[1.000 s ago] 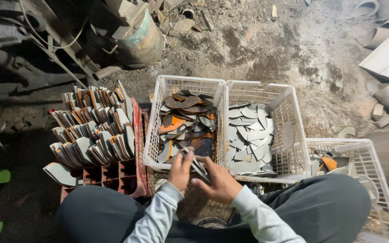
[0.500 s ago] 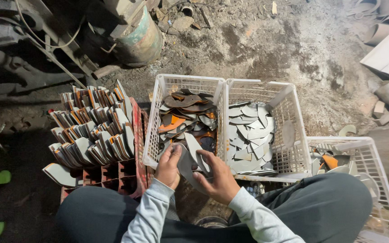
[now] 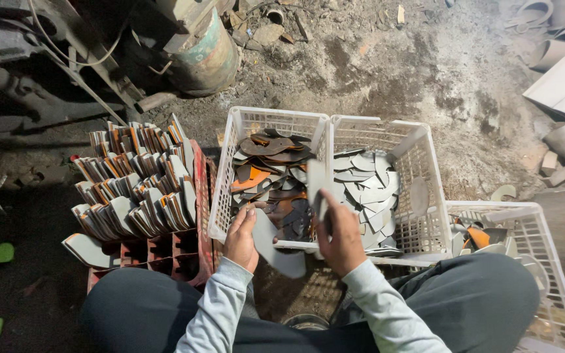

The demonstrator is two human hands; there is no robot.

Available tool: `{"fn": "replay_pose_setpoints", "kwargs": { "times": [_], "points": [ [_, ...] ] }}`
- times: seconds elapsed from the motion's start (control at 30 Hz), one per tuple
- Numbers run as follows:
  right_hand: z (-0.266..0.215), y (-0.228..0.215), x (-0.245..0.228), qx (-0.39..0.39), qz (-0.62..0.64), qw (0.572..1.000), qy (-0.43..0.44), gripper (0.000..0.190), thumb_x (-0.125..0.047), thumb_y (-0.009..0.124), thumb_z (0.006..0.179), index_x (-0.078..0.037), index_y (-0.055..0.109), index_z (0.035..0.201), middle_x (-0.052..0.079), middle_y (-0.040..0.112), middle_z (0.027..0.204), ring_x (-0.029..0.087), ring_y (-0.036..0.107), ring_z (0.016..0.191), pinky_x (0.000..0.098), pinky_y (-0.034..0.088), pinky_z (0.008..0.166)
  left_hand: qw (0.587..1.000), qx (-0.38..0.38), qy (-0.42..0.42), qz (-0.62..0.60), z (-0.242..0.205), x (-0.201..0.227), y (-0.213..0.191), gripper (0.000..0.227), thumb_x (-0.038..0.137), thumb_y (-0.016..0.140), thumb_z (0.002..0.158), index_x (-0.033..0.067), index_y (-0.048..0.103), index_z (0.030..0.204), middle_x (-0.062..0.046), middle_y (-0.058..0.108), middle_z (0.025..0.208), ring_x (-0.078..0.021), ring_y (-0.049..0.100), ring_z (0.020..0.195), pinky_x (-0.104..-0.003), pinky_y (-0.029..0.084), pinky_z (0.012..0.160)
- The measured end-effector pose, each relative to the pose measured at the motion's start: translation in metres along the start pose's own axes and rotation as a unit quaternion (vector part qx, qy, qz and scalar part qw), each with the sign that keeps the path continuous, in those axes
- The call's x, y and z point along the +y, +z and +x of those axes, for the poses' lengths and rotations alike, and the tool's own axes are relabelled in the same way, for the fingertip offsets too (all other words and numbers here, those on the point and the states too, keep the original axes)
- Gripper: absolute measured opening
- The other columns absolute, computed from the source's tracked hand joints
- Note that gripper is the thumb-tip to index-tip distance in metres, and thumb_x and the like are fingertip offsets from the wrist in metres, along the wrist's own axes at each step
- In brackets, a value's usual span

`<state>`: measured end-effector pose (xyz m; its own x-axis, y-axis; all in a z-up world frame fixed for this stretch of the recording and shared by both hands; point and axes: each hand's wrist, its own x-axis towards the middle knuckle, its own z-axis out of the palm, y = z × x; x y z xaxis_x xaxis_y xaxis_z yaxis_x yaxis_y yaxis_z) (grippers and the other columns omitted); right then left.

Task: The person sits cross-legged on the floor and sorts ceramic tile pieces from two white crates into a red crate. They pick up individual pieces, inspect them, and place them into the red crate, organizing them by type or color.

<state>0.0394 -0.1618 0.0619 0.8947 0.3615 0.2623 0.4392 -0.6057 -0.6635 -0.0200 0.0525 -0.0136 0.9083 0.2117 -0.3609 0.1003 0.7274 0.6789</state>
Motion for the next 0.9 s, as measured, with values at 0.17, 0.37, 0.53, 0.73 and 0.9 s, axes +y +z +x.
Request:
{"fn": "replay_pose_setpoints", "kwargs": {
  "times": [0.17,0.37,0.53,0.73,0.9],
  "points": [
    [-0.027,0.022,-0.040,-0.136,0.071,0.981,-0.120,0.064,0.001,0.066,0.086,-0.012,0.052,0.146,0.017,0.061,0.120,0.036,0.063,0.105,0.0401,0.051,0.092,0.992,0.027,-0.047,-0.112,0.002,-0.003,0.007,0.036,0.028,0.040,0.108,0.0019,0.056,0.128,-0.018,0.069,0.113,-0.0307,0.069,0.104,-0.045,0.057,0.093],
    [-0.030,0.026,-0.050,-0.151,0.013,0.978,-0.142,0.066,-0.002,0.068,0.081,-0.009,0.052,0.144,0.017,0.062,0.117,0.039,0.063,0.106,0.0514,0.043,0.099,0.992,-0.017,-0.040,-0.115,0.002,0.001,-0.004,0.032,0.028,0.044,0.110,0.0034,0.054,0.129,-0.019,0.068,0.105,-0.0338,0.066,0.101,-0.051,0.057,0.092],
    [-0.030,0.022,-0.039,-0.203,0.282,0.937,0.022,0.059,-0.001,0.060,0.093,-0.011,0.051,0.150,0.016,0.070,0.131,0.026,0.066,0.119,0.0371,0.053,0.098,0.996,0.040,-0.078,-0.035,-0.002,0.019,0.008,0.032,0.025,0.053,0.103,0.0101,0.059,0.131,-0.008,0.070,0.110,-0.0257,0.069,0.105,-0.048,0.059,0.083],
    [-0.023,0.010,-0.032,-0.297,0.360,0.881,0.081,0.056,-0.014,0.062,0.101,-0.012,0.045,0.155,0.011,0.072,0.126,0.013,0.064,0.113,0.0317,0.052,0.100,0.996,0.063,-0.067,-0.013,-0.003,0.025,0.014,0.030,0.023,0.058,0.099,0.0086,0.064,0.125,-0.009,0.072,0.105,-0.0268,0.073,0.097,-0.048,0.064,0.073],
    [-0.023,0.000,-0.035,-0.326,0.349,0.875,0.079,0.059,-0.015,0.064,0.101,-0.012,0.041,0.155,0.010,0.068,0.120,0.013,0.064,0.111,0.0313,0.052,0.099,0.997,0.039,-0.068,0.011,-0.002,0.022,0.009,0.030,0.022,0.057,0.102,0.0018,0.064,0.124,-0.012,0.070,0.102,-0.0280,0.073,0.092,-0.049,0.065,0.073]
  ]
}}
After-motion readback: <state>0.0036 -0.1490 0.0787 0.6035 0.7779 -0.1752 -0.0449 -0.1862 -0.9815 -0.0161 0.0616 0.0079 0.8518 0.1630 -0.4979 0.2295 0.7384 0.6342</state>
